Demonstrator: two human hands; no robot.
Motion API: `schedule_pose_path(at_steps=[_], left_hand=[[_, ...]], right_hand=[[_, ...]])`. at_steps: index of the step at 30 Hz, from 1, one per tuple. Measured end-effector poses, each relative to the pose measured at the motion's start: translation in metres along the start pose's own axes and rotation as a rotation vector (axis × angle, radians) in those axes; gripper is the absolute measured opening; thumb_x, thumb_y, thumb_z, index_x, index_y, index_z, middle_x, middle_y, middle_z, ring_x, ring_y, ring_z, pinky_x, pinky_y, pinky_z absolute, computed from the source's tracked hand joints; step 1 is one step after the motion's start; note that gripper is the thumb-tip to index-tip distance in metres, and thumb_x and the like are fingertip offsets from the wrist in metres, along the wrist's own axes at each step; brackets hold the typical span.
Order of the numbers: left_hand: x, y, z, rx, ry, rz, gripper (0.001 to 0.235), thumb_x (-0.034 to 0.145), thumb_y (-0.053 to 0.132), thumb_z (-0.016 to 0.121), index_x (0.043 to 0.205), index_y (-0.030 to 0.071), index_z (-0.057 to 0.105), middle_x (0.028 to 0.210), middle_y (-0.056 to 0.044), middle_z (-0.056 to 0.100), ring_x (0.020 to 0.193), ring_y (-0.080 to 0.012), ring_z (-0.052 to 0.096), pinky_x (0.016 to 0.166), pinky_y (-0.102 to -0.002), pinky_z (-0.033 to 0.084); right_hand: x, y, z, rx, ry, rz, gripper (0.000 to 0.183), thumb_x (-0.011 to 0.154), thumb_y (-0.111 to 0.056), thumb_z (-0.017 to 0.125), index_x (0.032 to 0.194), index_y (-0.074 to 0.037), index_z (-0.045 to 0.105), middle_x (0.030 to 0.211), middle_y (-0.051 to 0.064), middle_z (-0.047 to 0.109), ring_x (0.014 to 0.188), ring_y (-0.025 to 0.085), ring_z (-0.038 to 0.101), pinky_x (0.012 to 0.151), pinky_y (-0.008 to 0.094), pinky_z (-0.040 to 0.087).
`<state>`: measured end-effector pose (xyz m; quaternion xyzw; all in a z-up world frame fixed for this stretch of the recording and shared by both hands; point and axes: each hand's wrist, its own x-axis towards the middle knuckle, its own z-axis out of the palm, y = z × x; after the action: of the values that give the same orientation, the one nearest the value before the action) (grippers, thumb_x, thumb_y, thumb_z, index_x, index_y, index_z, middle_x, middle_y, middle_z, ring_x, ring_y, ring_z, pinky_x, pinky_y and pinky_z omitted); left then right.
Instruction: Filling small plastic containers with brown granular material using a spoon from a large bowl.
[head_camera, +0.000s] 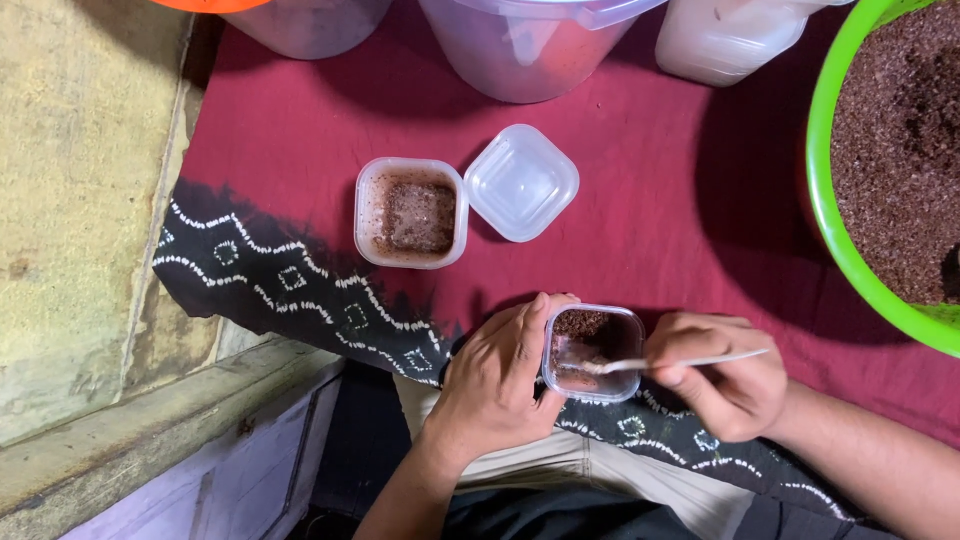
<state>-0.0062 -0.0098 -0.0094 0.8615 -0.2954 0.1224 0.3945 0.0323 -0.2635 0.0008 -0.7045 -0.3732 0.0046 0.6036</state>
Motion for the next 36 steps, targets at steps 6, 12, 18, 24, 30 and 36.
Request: schedule_pose_path(at_steps=[6,12,18,24,30,36], left_hand=[[-0.001,0.000,0.001,0.012,-0.031,-0.026,0.103,0.085,0.000,0.073,0.162,-0.002,0.006,0.149,-0.020,0.058,0.132,-0.0366,0.065,0.116,-0.044,0.056],[0.020,0.013,-0.019,-0.149,-0.130,-0.156,0.085,0.091,0.004,0.074,0.157,-0.007,0.021,0.143,-0.024,0.060,0.130,-0.0366,0.062,0.114,-0.045,0.053],[0.066,0.002,-0.019,-0.211,-0.202,-0.147,0.075,0.085,0.006,0.079,0.149,-0.001,0.040,0.145,-0.020,0.053,0.131,-0.0363,0.062,0.114,-0.046,0.053],[0.101,-0.018,0.009,-0.214,-0.262,-0.075,0.076,0.087,0.015,0.081,0.150,0.001,0.040,0.138,-0.014,0.052,0.123,-0.0316,0.064,0.106,-0.040,0.053],[0.115,-0.031,0.023,-0.268,-0.251,0.010,0.074,0.077,0.017,0.086,0.136,0.001,0.044,0.128,-0.017,0.056,0.118,-0.0349,0.063,0.101,-0.042,0.054],[0.116,-0.037,0.025,-0.320,-0.170,0.067,0.075,0.072,0.015,0.086,0.135,-0.001,0.049,0.113,-0.020,0.061,0.105,-0.0410,0.067,0.095,-0.047,0.055]], right_hand=[[0.005,0.003,0.004,-0.180,0.064,0.012,0.013,0.095,-0.008,0.059,0.095,0.005,0.061,0.080,0.016,0.070,0.068,0.027,0.074,0.061,0.032,0.063],[-0.006,0.005,-0.004,-0.146,0.039,-0.102,0.013,0.095,-0.013,0.058,0.096,0.000,0.061,0.081,0.014,0.069,0.064,0.026,0.068,0.058,0.033,0.059],[-0.009,0.012,-0.010,-0.214,0.227,-0.038,0.013,0.096,-0.006,0.056,0.096,0.006,0.059,0.081,0.018,0.067,0.068,0.028,0.068,0.065,0.034,0.058],[-0.003,0.015,-0.016,-0.242,0.409,0.027,0.014,0.103,-0.009,0.052,0.098,0.004,0.055,0.079,0.015,0.059,0.070,0.026,0.058,0.071,0.034,0.048],[0.008,0.017,-0.027,-0.246,0.309,0.017,0.013,0.100,-0.007,0.054,0.096,0.005,0.057,0.081,0.017,0.063,0.069,0.028,0.062,0.070,0.035,0.053],[0.018,0.028,-0.034,-0.182,0.358,-0.063,0.012,0.096,-0.003,0.060,0.092,0.004,0.068,0.071,0.016,0.063,0.054,0.028,0.057,0.054,0.038,0.051]])
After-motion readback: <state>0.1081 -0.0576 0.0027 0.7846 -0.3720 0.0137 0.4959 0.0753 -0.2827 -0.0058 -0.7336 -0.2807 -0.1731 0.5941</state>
